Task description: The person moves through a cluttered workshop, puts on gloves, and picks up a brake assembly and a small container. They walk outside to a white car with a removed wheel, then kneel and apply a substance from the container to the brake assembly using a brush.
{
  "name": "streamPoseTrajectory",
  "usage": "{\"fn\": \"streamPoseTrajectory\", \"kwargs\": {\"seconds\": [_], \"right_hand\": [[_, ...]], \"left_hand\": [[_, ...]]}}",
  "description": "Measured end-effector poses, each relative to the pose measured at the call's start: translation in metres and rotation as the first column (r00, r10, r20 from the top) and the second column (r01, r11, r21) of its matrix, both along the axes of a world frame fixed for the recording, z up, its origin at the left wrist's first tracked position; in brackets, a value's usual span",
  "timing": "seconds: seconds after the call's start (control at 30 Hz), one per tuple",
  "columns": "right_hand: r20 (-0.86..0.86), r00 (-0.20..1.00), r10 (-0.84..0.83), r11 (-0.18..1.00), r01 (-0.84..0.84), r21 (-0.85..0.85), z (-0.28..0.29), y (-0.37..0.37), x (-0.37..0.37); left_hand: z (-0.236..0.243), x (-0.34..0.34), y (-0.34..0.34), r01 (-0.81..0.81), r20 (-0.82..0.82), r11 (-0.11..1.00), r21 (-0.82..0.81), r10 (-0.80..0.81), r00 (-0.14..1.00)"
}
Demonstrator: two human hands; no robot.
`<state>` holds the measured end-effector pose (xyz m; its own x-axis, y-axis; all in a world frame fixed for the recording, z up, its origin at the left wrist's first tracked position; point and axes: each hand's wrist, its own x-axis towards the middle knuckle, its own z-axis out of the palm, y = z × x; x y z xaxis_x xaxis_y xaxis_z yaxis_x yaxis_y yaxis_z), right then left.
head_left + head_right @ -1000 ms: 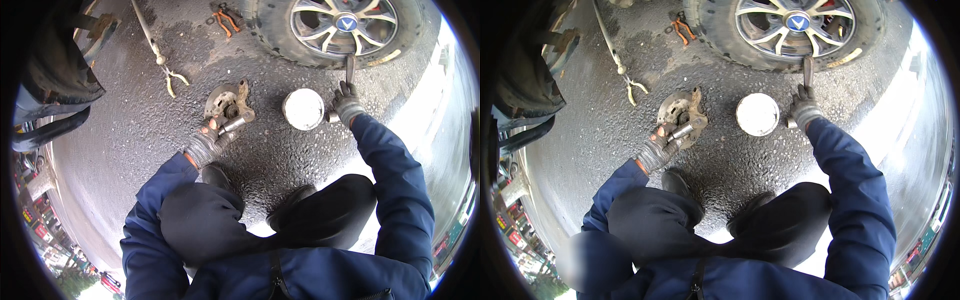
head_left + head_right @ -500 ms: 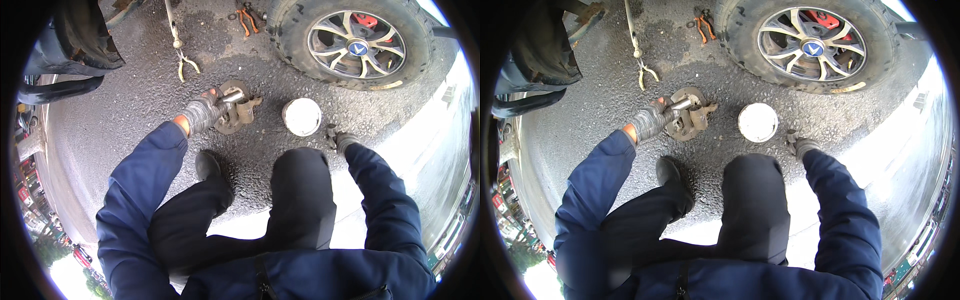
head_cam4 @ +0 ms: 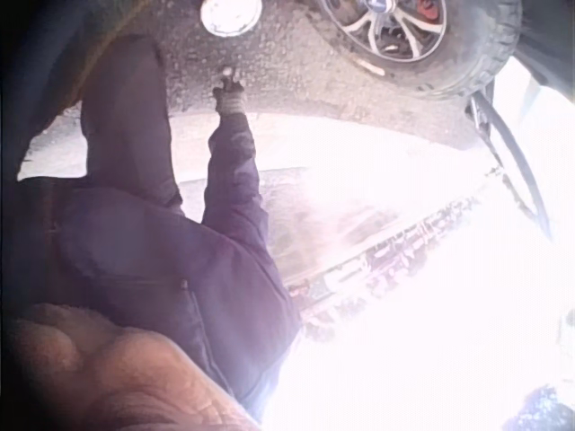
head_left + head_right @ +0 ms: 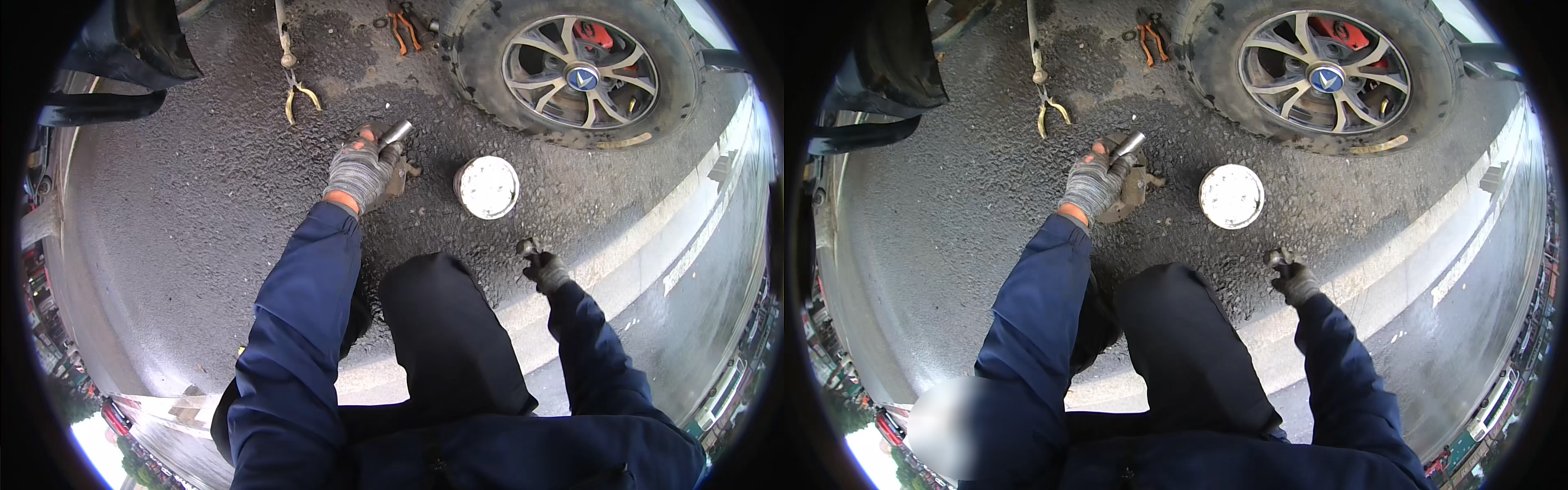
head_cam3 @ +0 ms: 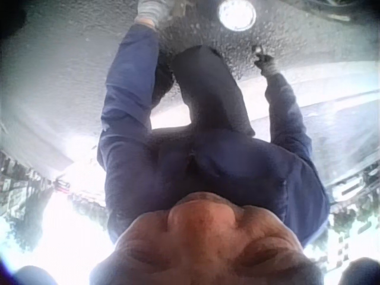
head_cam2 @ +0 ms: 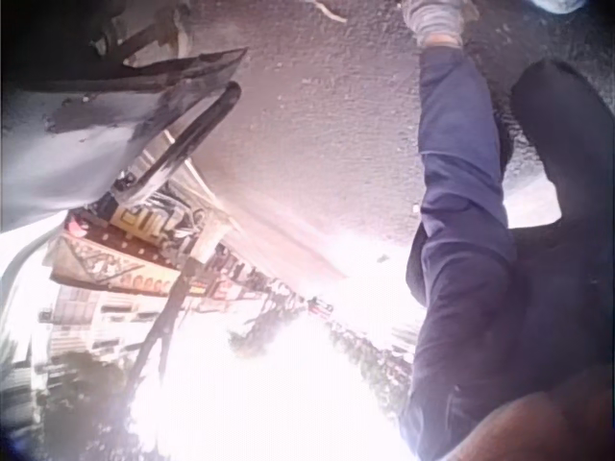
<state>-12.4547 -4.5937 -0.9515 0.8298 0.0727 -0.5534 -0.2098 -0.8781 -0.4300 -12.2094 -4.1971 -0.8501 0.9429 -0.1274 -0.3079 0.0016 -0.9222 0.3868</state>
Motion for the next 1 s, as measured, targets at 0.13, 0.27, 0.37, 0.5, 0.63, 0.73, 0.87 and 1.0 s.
{"fn": "streamPoseTrajectory", "kwargs": {"seconds": [0.13, 0.27, 0.37, 0.5, 0.63, 0.73, 0.87, 1.0], "right_hand": [[-0.455, 0.736, -0.501, 0.697, 0.655, 0.293, 0.069, 0.048, -0.001], [-0.254, 0.889, -0.381, 0.756, 0.458, 0.469, 0.132, 0.093, 0.054], [-0.109, 0.953, -0.284, 0.794, 0.297, 0.531, 0.162, 0.115, 0.102], [0.075, 0.986, -0.148, 0.885, 0.098, 0.455, 0.189, 0.136, 0.145], [0.054, 0.995, -0.088, 0.851, 0.047, 0.523, 0.206, 0.153, 0.171], [0.033, 0.999, -0.033, 0.892, 0.015, 0.451, 0.204, 0.171, 0.191], [-0.034, 0.999, 0.021, 0.829, 0.002, 0.560, 0.193, 0.200, 0.215], [-0.146, 0.988, 0.050, 0.818, 0.043, 0.573, 0.179, 0.238, 0.240]], "left_hand": [[-0.003, -0.024, 0.007, 0.033, 0.100, 0.999, 0.000, -0.033, 0.994], [-0.013, -0.059, 0.010, -0.118, 0.214, 0.981, -0.155, 0.150, 0.965], [-0.031, -0.078, 0.007, -0.372, 0.051, 0.868, -0.330, 0.410, 0.911], [-0.063, -0.080, -0.005, -0.579, -0.193, 0.463, -0.671, 0.646, 0.739], [-0.066, -0.069, -0.010, -0.584, -0.565, -0.225, -0.780, 0.654, 0.503], [-0.050, -0.067, -0.008, -0.795, -0.523, 0.018, -0.607, 0.743, 0.417], [-0.041, -0.070, -0.002, -0.786, -0.580, -0.053, -0.615, 0.705, 0.407], [-0.047, -0.074, 0.004, -0.819, -0.483, 0.217, -0.530, 0.717, 0.503]]}}
